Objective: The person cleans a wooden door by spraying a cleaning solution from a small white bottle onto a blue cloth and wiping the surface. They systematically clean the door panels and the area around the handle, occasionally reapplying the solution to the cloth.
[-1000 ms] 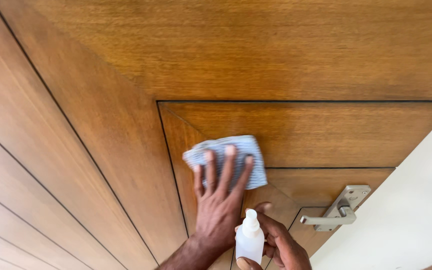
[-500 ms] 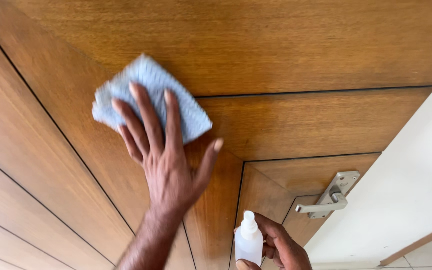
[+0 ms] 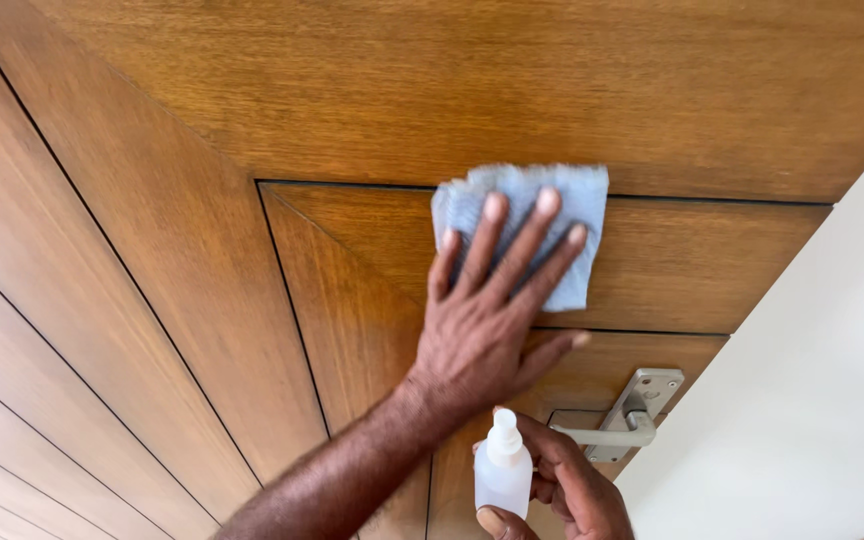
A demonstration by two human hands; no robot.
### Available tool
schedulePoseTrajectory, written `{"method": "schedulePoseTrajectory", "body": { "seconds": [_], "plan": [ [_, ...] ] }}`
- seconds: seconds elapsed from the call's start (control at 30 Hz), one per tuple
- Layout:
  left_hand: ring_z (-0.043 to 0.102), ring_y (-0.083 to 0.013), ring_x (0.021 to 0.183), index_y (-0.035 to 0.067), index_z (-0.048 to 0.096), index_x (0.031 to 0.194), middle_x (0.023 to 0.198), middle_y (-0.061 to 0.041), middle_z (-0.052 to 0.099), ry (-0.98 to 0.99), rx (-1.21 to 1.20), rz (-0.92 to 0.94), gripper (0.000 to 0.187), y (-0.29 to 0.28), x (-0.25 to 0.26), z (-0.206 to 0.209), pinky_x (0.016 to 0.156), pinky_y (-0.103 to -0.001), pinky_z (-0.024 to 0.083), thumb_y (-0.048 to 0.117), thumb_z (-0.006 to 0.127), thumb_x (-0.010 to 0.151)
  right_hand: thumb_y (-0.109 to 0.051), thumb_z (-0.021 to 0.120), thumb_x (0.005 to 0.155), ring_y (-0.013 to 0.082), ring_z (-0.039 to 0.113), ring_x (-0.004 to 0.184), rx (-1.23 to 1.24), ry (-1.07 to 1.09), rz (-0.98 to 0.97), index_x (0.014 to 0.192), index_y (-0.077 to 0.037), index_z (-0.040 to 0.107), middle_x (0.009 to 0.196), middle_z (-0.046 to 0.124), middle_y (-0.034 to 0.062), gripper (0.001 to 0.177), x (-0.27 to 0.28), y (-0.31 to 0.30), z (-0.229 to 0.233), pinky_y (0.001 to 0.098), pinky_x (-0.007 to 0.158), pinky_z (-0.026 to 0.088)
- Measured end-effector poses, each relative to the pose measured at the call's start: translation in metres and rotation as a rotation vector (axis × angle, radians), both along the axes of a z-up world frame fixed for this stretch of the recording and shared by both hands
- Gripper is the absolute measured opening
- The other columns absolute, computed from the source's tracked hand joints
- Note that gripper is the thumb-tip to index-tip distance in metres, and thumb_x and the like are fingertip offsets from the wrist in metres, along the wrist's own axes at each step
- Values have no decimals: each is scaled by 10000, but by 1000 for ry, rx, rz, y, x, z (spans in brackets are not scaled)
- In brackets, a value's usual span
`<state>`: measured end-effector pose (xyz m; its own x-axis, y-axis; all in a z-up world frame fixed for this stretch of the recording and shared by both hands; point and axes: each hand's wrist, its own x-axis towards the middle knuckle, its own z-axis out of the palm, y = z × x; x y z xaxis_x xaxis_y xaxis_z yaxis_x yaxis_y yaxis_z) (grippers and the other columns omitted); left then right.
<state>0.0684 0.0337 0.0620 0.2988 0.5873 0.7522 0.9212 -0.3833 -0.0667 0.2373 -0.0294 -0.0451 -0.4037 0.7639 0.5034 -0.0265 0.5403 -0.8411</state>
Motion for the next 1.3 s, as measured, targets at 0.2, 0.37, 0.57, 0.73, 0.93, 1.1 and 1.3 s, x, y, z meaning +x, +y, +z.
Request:
{"method": "schedulePoseTrajectory", "body": {
  "seconds": [0.2, 0.37, 0.57, 0.73, 0.93, 1.1, 1.3],
  "plan": [
    [-137, -384, 1575, 246, 97, 1656, 1701, -137, -93, -271, 196, 254, 1042, -1, -27, 33, 1271, -665, -101, 773, 632, 934, -71, 867, 751, 256, 712, 1162, -95, -86, -28, 1477, -91, 511, 1260, 705, 130, 809, 32, 17, -4, 432, 977, 630],
    [-170, -428, 1600, 184, 59, 1688, 1734, -191, -119, -407, 250, 349, 1050, -9, -9, -16, 1294, -679, -93, 689, 638, 972, -97, 870, 751, 243, 703, 1173, -147, -125, 7, 1471, -107, 490, 1306, 693, 113, 814, 57, 36, -11, 425, 960, 580],
    [-125, -452, 1548, 181, 129, 1643, 1694, -216, -79, -309, 82, 223, 1067, -2, 60, -66, 1215, -679, -62, 732, 626, 876, -101, 879, 745, 246, 746, 1188, -177, -92, 59, 1482, -97, 495, 1359, 659, 119, 831, 77, 56, -21, 428, 968, 636],
    [-93, -389, 1583, 284, 182, 1641, 1725, -96, -48, -65, -10, 178, 966, 14, 81, -30, 1249, -627, -70, 777, 569, 907, -97, 877, 758, 273, 749, 1183, -125, 13, 102, 1470, -62, 484, 1344, 698, 146, 814, 90, 60, -26, 447, 977, 615],
    [-114, -381, 1593, 281, 92, 1655, 1713, -114, -90, -166, 195, 310, 1002, 22, 44, 36, 1276, -669, -91, 825, 520, 931, -146, 893, 744, 265, 720, 1151, -170, -86, 41, 1473, -95, 513, 1250, 703, 136, 823, 96, 63, -28, 452, 953, 592],
    [-169, -395, 1624, 232, 21, 1695, 1745, -165, -126, -360, 320, 401, 1014, 15, 32, 6, 1322, -678, -90, 761, 528, 994, -149, 878, 758, 277, 689, 1196, -167, -28, 79, 1469, -93, 490, 1335, 680, 148, 812, 103, 71, -33, 472, 980, 563],
    [-136, -426, 1561, 197, 78, 1646, 1701, -190, -88, -286, 92, 287, 1005, 9, 91, -57, 1220, -690, -51, 757, 488, 919, -117, 890, 779, 301, 743, 1227, -192, -21, 144, 1443, -65, 494, 1304, 675, 167, 775, 115, 76, -38, 477, 990, 580]
  ]
}}
